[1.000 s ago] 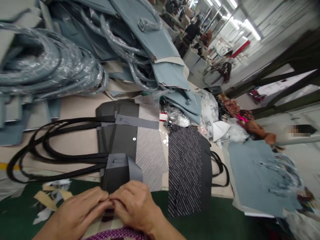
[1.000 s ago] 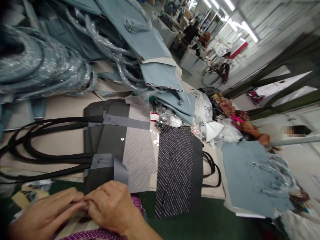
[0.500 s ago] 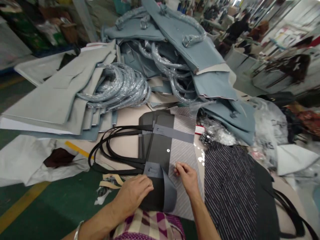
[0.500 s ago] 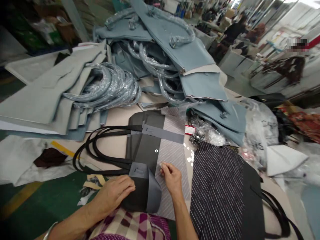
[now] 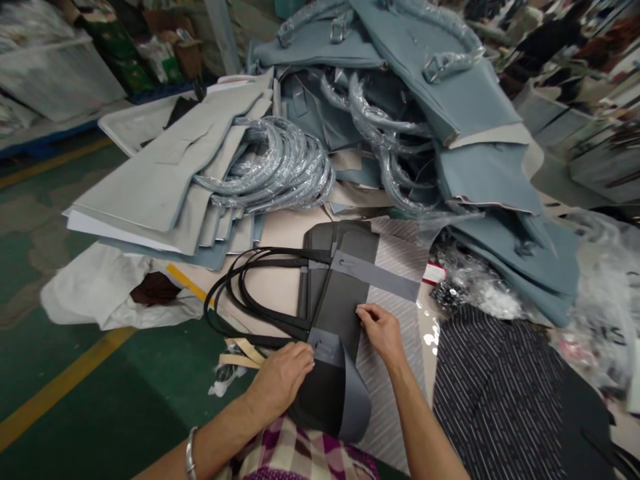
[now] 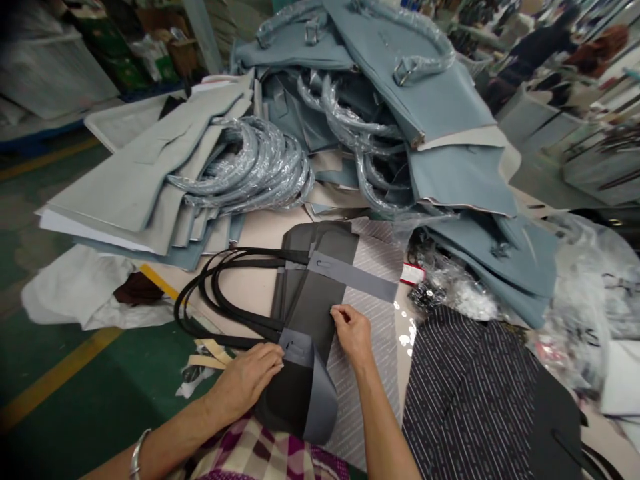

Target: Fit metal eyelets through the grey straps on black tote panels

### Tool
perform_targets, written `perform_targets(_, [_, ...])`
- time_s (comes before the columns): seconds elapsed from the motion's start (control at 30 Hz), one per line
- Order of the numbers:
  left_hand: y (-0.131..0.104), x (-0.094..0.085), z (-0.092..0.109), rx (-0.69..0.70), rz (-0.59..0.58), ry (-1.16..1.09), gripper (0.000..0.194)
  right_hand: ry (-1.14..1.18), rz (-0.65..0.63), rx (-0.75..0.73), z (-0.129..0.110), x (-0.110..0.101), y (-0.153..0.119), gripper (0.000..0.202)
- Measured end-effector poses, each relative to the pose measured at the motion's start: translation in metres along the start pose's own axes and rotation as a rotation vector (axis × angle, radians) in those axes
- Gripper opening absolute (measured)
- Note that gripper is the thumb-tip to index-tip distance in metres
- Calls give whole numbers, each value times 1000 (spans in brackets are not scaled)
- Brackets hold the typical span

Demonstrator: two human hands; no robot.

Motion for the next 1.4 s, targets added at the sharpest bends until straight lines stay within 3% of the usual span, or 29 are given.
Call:
perform_targets(0.33, [-2, 3, -5, 2, 7, -35, 15, -305, -12, -49, -14, 0, 6, 22])
perform_targets(0.4, [-3, 3, -6, 1, 6, -42, 15, -350, -5, -33, -14, -3, 9, 29])
perform_targets(0.6, [-2, 1, -7, -2, 4, -67, 13, -424, 47, 82, 14, -21, 18, 46])
perform_targets(0.7, [-4, -3, -3, 18, 9, -77, 11, -429, 84, 90, 20, -33, 17, 46])
perform_targets(0.77, [-9, -5, 1, 46, 7, -79, 11, -419, 111, 25, 7, -34, 9, 41])
perform_targets(0.83, [-17, -8, 6, 78, -2, -73, 10, -410, 111, -98, -20, -22, -7, 37])
perform_targets(0.97, [-37, -17, 19, 136, -29, -50, 10, -427, -35, -414, -86, 42, -56, 25])
perform_targets(1.1, [-58, -26, 31, 187, -41, -57, 14, -529, -45, -491, -117, 86, -79, 36])
perform_targets(1.23, [-74, -29, 32, 165, -43, -62, 30, -576, -49, -504, -126, 89, -73, 22])
perform_targets(1.4, [-79, -35, 31, 137, -33, -168, 14, -549, -48, -545, -141, 56, -76, 20])
Point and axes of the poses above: each hand's wrist, its own y-axis towards the middle knuckle, its own x-axis out of the palm, z = x × y, the point moved 8 cm from there along y, towards the middle knuckle, and after that the axes turned 10 degrees about -y, right-handed, at the moved point
